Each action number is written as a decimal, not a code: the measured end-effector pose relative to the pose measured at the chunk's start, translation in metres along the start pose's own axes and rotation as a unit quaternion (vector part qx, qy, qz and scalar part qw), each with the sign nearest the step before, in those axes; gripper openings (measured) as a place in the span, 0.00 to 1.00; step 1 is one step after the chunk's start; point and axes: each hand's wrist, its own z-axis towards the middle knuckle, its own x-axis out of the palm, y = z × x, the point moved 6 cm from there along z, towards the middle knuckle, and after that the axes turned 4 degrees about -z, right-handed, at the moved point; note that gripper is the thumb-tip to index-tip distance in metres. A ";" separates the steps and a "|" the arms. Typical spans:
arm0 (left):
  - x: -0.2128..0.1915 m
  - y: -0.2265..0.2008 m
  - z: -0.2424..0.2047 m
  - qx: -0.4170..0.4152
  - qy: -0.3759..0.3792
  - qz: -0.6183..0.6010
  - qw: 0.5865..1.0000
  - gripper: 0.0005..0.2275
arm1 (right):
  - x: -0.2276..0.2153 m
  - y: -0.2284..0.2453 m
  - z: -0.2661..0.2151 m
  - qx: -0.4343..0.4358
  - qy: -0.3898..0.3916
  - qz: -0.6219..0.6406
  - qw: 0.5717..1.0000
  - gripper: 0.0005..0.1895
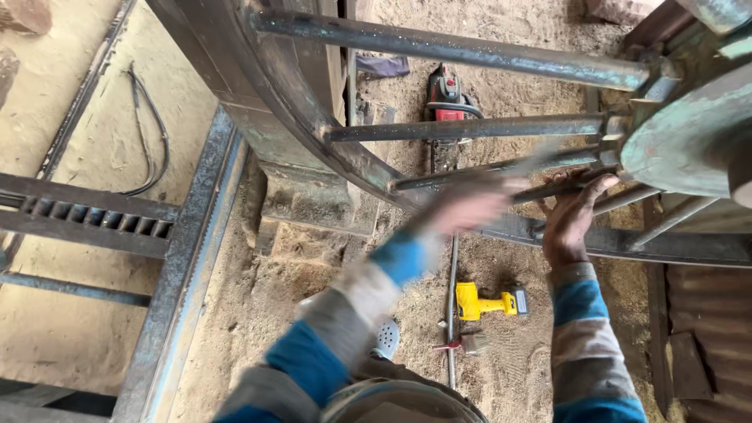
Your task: The person scrapes and wipes the spokes and hub of a large metal wheel using a flat tool and a cloth.
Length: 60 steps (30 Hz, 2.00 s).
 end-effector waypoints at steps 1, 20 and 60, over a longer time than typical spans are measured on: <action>-0.016 0.022 0.000 -0.109 -0.075 0.175 0.976 0.07 | -0.003 -0.005 0.001 0.007 0.002 -0.005 1.000 0.65; 0.012 -0.057 -0.035 -0.180 -0.116 0.842 0.496 0.10 | -0.013 -0.003 -0.004 0.014 -0.027 -0.007 0.999 0.62; -0.102 -0.035 -0.118 -0.392 0.043 0.919 0.022 0.07 | -0.045 -0.038 0.028 -0.024 -0.024 -0.027 0.999 0.60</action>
